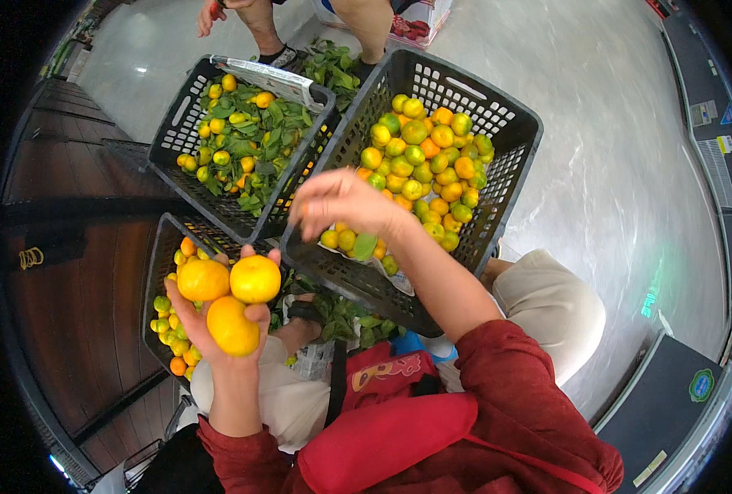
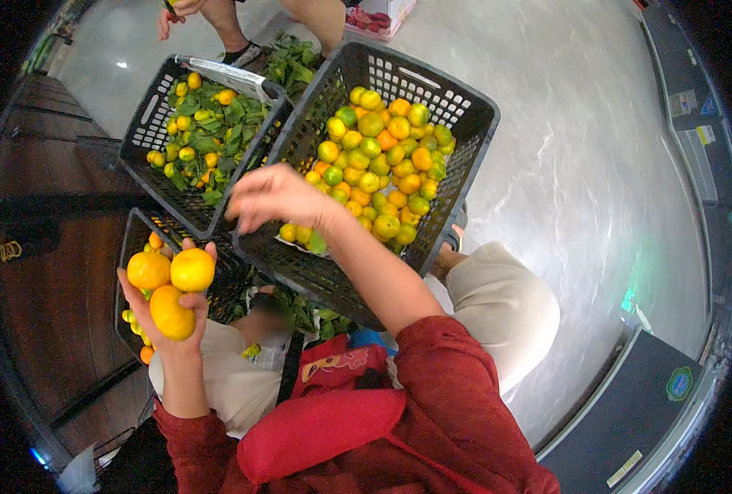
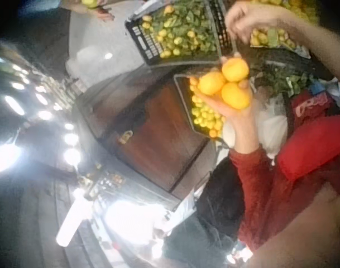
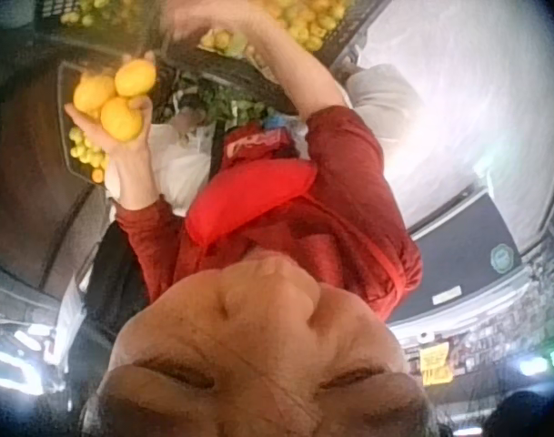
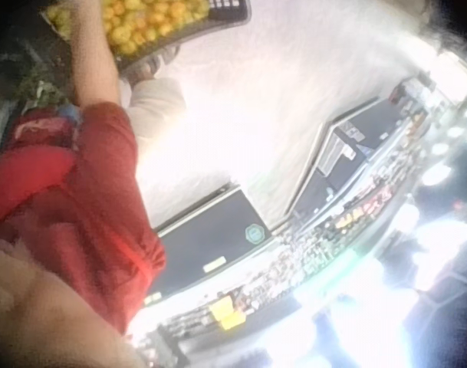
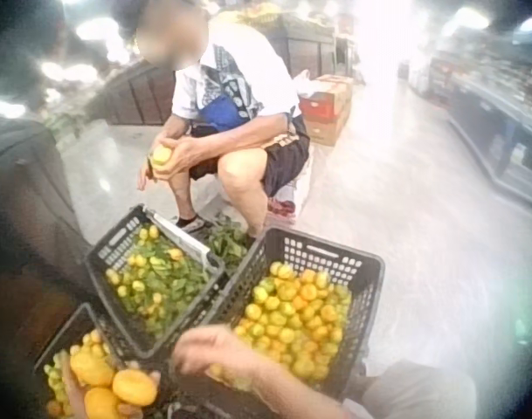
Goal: The person selects small citrus fruits from crates, removes leaves, and places them into a plastic bag held by another person. The person also uses scissors to trim leaves from the fruit stems.
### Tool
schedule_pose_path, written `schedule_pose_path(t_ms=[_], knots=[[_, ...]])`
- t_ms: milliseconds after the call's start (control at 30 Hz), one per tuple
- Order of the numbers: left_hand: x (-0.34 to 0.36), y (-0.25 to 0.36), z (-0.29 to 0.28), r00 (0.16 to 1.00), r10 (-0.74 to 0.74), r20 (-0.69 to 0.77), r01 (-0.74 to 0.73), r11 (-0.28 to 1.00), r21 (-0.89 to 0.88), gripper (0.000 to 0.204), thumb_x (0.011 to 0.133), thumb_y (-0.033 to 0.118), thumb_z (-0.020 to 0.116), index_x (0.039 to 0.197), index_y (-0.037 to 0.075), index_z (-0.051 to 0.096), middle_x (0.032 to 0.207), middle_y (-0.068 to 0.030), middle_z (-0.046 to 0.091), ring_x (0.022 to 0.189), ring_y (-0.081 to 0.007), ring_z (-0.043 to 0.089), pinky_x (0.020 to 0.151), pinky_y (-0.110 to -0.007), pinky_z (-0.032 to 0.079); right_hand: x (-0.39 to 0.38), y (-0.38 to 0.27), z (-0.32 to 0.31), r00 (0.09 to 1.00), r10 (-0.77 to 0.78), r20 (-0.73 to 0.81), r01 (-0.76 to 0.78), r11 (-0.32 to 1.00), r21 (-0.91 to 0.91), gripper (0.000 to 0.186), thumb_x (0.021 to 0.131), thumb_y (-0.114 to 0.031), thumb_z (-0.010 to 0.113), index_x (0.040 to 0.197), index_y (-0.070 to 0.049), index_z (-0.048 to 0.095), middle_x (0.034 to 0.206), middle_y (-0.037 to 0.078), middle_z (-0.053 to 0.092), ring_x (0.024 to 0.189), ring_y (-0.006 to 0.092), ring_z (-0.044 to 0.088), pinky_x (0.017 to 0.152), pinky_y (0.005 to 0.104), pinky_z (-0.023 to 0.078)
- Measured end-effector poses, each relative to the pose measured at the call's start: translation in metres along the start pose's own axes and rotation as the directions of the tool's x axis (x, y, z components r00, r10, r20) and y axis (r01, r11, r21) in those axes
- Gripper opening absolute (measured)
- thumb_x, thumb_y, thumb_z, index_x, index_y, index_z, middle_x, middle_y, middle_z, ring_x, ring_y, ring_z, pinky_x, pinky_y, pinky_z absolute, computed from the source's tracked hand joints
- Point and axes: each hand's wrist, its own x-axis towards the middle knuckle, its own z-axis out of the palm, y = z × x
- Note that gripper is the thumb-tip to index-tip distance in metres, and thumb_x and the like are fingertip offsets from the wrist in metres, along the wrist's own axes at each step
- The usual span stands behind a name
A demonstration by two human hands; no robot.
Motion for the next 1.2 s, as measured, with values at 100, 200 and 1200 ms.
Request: schedule_pose_path(t_ms=[100,200,1200], knots=[[-0.001,-0.002,-0.001,0.990,-0.049,0.135,0.041,0.997,0.062,0.065,0.085,0.061,0.050,0.116,0.004,0.051,0.125,-0.0163,0.048,0.124,-0.0439,0.035,0.046,-0.032,0.055,0.002,0.063,-0.118,0.335,-0.505,-0.795,-0.246,0.768,-0.591,0.030,0.073,-0.007,0.071,0.100,0.004,0.065,0.082,0.015,0.068,0.070,0.0244,0.065,0.069,0.0352,0.053],[0.000,-0.003,0.004,0.969,-0.089,0.231,0.072,0.994,0.081,0.062,0.085,0.062,0.050,0.110,0.005,0.050,0.117,-0.0156,0.048,0.123,-0.0472,0.035,0.044,-0.034,0.055,-0.060,0.068,-0.179,-0.284,-0.373,-0.884,-0.465,0.859,-0.213,0.039,0.075,-0.008,0.066,0.111,0.004,0.054,0.108,0.021,0.059,0.094,0.0346,0.061,0.080,0.0400,0.049],[-0.034,0.012,-0.013,0.976,-0.106,0.189,0.113,0.993,-0.026,0.075,0.087,0.070,0.035,0.140,0.018,0.036,0.140,-0.0241,0.039,0.125,-0.0498,0.037,0.059,-0.044,0.052,-0.009,0.023,-0.007,0.885,-0.164,-0.435,0.205,0.977,0.049,0.050,0.084,-0.018,0.066,0.129,-0.007,0.048,0.111,0.010,0.063,0.087,0.0190,0.063,0.072,0.0304,0.053]])
